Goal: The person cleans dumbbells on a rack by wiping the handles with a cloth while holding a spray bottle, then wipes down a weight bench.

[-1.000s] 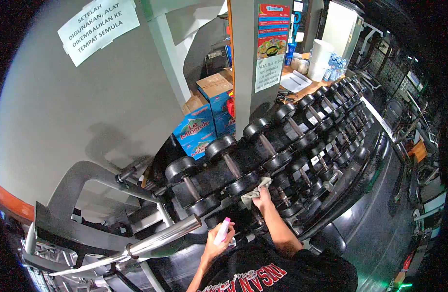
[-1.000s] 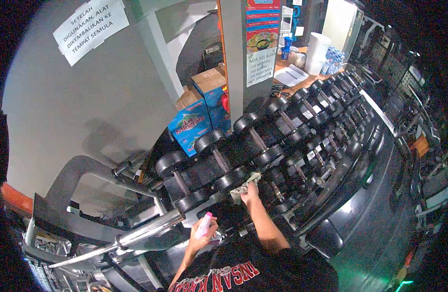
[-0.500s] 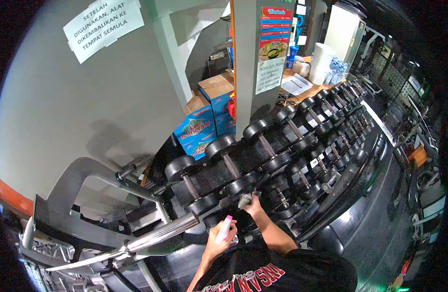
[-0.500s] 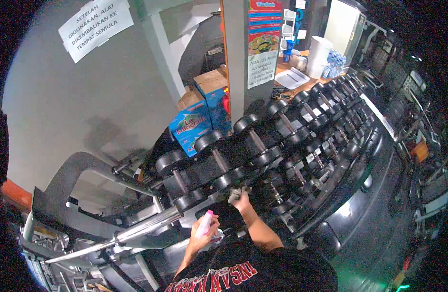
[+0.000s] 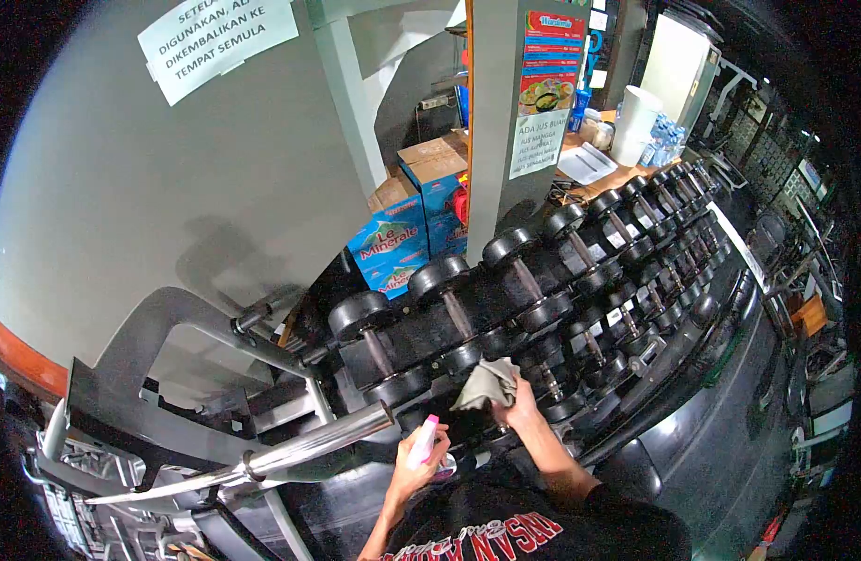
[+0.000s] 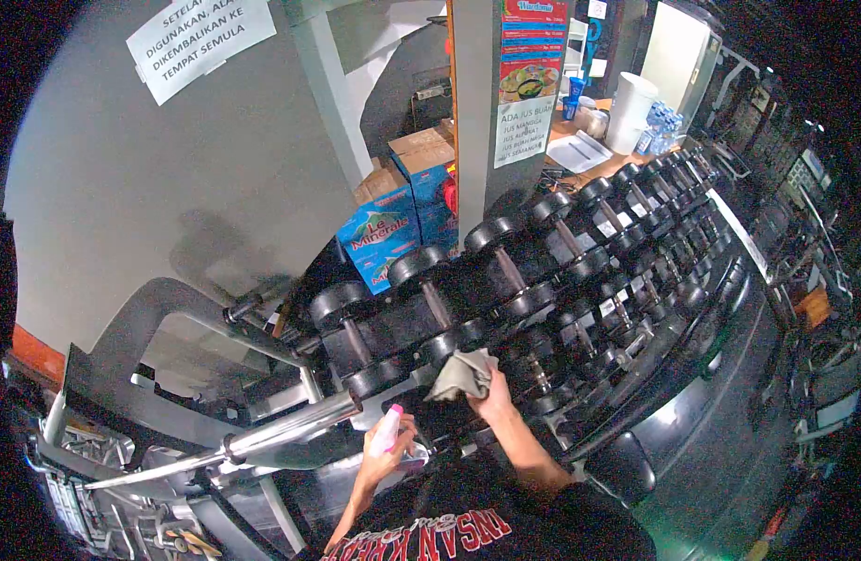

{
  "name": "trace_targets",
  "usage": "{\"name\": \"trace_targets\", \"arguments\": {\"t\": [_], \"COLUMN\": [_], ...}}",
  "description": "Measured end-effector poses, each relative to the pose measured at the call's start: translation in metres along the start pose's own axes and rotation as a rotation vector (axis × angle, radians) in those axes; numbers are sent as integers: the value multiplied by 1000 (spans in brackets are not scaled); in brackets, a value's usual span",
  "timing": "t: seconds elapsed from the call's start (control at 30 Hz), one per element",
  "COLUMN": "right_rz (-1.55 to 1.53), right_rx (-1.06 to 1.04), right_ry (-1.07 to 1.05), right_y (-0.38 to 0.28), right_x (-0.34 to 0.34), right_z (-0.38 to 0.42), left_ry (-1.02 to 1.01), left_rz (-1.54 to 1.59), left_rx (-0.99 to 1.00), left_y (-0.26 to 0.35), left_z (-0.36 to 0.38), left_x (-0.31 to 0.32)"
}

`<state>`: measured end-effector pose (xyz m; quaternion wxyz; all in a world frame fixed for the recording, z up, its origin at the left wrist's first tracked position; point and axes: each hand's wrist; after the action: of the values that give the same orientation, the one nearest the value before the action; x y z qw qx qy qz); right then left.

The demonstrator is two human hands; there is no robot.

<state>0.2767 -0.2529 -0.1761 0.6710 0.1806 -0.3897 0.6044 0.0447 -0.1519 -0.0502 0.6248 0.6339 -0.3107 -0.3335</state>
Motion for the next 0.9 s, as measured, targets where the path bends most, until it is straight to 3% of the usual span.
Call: {"name": "trace_targets", "arguments": {"t": [0.1, 0.13, 0.2, 0.23, 0.27, 0.3, 0.37, 0.5, 0.57, 0.63, 0.7, 0.73, 0.77, 0.9], "right_rz": [-174, -165, -226, -287, -341, -343, -259, -364, -430, 41, -392, -450, -406, -436], "right_rx": [-28, -53, -19, 35, 111, 64, -21, 51, 84, 53, 310, 184, 232, 147], "right_ry": [194, -22, -211, -556, -371, -103, 253, 201, 163, -407, 7, 121, -75, -211], "right_y": [-9, -6, 5, 12, 20, 32, 57, 61, 55, 40, 12, 6, -5, -58], "right_x": [-12, -99, -66, -63, -58, -68, -20, -11, -8, -30, -12, 11, 18, -13], "right_z": [-19, -91, -90, -96, -105, -136, -127, -123, -123, -103, -83, -62, -37, -30], "left_ry": [-8, 12, 34, 33, 32, 32, 35, 41, 72, 51, 33, 24, 16, 22], "left_rz": [9, 11, 14, 4, -6, -7, 7, -104, 22, -13, -49, -34, -20, -18], "left_rx": [20, 27, 39, 54, 68, 67, 34, 109, 85, 94, 102, 82, 63, 71], "left_y": [-4, -5, -3, 0, 2, 2, 4, 14, 9, 6, 5, 7, 8, 11], "left_z": [-1, 0, 1, 2, 3, 4, 5, 9, 11, 12, 13, 13, 14, 18], "left_x": [-5, -6, -8, -9, -9, -9, -8, -10, -10, -14, -14, -14, -15, -13]}}
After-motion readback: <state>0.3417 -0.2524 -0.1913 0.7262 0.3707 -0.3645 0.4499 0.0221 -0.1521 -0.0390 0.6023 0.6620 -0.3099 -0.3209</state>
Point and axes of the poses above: each hand's wrist, its own z-axis away from the middle knuckle, its own x-axis out of the palm, y = z × x, and after that the axes turned 6 degrees about x, right-handed
